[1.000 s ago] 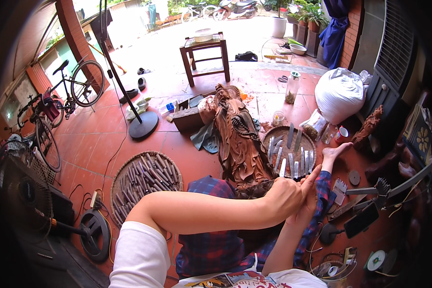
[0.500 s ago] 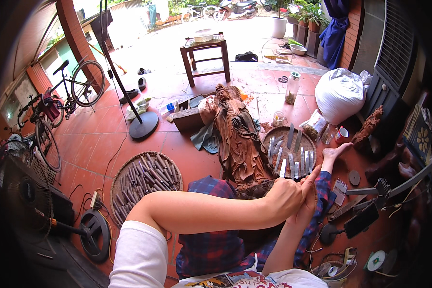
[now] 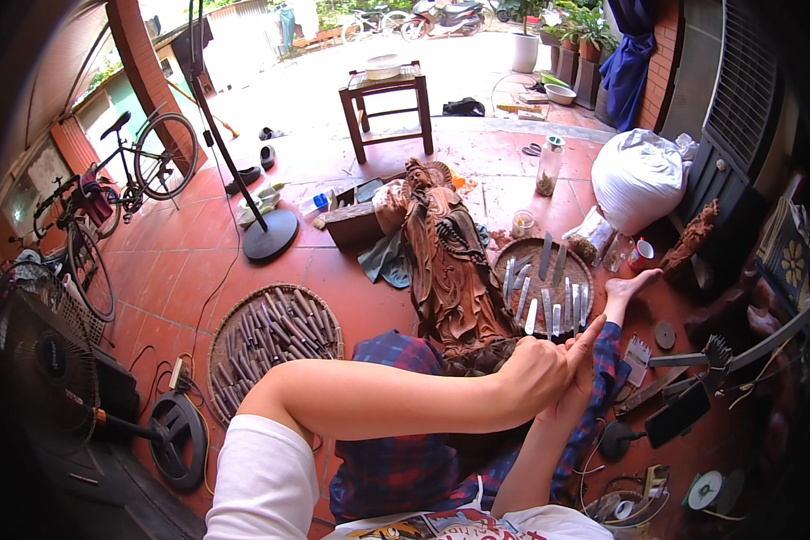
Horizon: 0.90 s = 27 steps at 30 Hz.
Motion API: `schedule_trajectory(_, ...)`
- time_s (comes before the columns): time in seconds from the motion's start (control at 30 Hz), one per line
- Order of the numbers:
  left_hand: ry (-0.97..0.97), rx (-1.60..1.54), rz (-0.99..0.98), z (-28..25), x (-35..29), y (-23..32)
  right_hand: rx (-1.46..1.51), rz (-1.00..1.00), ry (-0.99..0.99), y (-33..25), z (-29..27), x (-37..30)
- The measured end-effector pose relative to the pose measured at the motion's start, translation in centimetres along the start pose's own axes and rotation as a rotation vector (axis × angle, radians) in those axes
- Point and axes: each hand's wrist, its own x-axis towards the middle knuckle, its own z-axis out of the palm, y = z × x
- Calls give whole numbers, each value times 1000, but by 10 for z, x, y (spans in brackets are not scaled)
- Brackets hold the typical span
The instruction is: The person is carving a wooden sculpture of a figure, using various chisels and knives to refine the details of the face and clothing. They switch between different tools to shape the wood and occasionally pause to inspect the work.
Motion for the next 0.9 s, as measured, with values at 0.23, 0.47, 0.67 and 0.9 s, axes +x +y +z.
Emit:
schedule_trajectory(0.23,2,2,10,3,-1,0,-40,-2,-61,0,-9,3)
schedule_trajectory(0.47,-37,-6,20,-9,1,-2,-15,-10,-32,-3,-3,1)
schedule_trajectory(0.67,-9,13,-12,-9,1,-1,12,-40,-49,-2,-12,1)
schedule_trajectory(0.9,19,60,6,-7,0,0,-52,-72,-78,-4,3,-1)
